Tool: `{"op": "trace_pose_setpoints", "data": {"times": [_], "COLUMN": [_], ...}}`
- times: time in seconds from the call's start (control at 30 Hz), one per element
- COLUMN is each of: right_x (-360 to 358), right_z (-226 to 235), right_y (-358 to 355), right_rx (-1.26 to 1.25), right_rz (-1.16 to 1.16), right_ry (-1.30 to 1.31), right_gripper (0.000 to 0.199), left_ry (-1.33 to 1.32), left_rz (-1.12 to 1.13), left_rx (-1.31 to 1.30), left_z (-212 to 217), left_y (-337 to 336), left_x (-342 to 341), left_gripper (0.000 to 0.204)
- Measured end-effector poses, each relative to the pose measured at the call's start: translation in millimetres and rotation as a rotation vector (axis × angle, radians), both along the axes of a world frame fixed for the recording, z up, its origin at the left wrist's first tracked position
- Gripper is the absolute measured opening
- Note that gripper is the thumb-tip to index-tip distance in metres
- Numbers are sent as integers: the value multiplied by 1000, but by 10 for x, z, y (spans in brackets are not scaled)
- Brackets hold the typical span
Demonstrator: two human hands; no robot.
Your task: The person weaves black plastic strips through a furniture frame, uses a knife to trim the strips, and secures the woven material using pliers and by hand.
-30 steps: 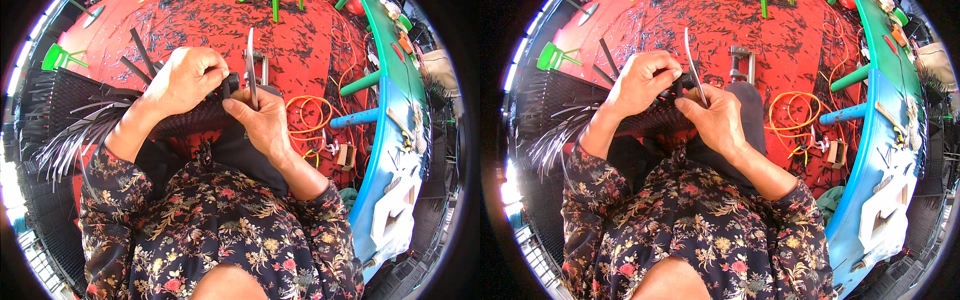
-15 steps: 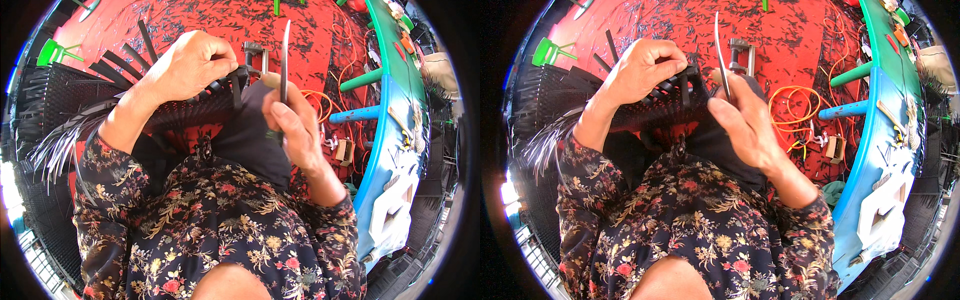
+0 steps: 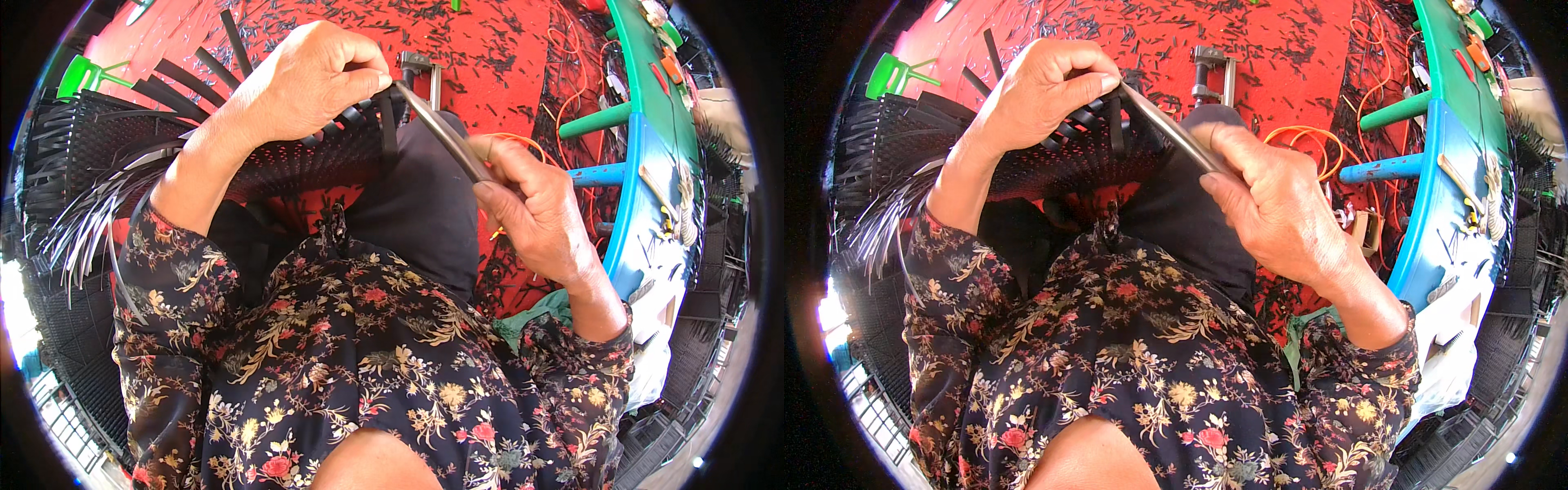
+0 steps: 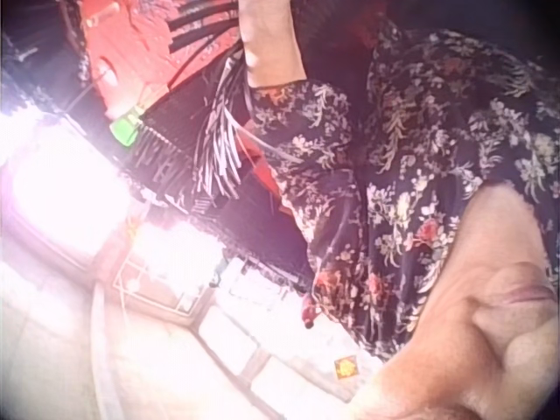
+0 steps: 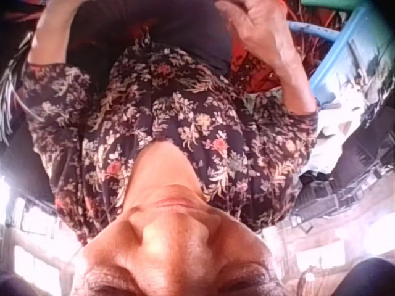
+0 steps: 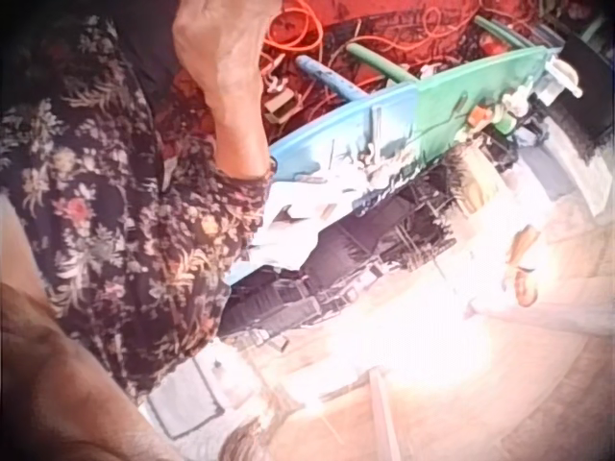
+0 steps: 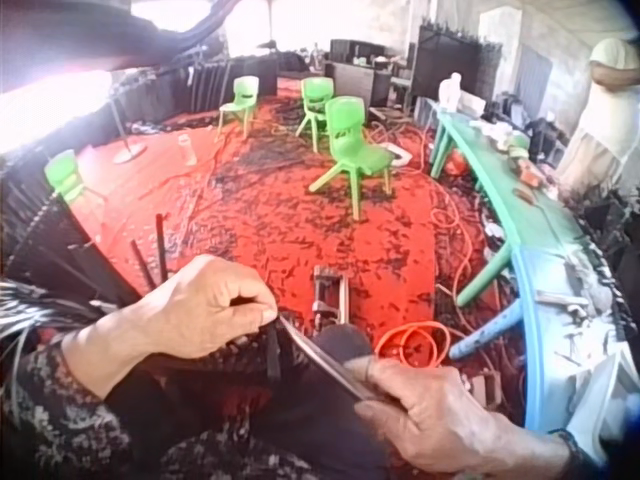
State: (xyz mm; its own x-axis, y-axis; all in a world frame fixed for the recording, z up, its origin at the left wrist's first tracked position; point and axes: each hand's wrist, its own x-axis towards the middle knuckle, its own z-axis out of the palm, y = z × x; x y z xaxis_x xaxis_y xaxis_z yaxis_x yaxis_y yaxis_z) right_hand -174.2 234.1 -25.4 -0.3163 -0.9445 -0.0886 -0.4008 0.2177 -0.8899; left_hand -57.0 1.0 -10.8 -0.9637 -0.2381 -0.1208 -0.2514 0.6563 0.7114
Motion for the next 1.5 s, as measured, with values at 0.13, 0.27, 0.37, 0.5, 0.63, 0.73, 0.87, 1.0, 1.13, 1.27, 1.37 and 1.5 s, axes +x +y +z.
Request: {"op": "trace_pose_setpoints", "data": {"times": [0.13,0.27,0.37,0.5,0.63,0.73,0.87,1.0,1.13,1.27,1.37,1.5], "right_x": [-7,-15,-52,-107,-182,-311,-421,-433,-385,-290,-313,-356], "right_z": [92,165,260,398,596,670,755,875,719,700,660,695], "right_y": [-56,-137,-165,-204,-248,-351,-446,-502,-400,-396,-405,-364], "right_rx": [-4,-8,3,21,59,87,137,261,66,-3,-54,-21], "right_rz": [-20,25,56,103,225,303,356,339,297,301,302,301], "right_ry": [22,67,107,186,260,295,287,141,405,452,446,449], "right_gripper": [29,31,33,35,36,34,34,36,34,30,30,31], "left_ry": [-21,1,5,78,81,105,190,252,409,395,386,353], "left_rz": [14,5,-4,-55,9,15,26,36,-9,1,11,22], "left_rx": [3,-19,-33,-41,38,43,-42,-142,-195,-184,-205,-185], "left_z": [34,65,36,-19,15,41,46,49,-34,-19,6,4], "left_y": [5,7,-8,-86,1,40,69,112,108,120,134,135], "left_x": [2,22,7,23,70,60,27,19,11,-1,-2,22], "left_gripper": [18,19,19,14,8,8,11,9,17,26,28,28]}}
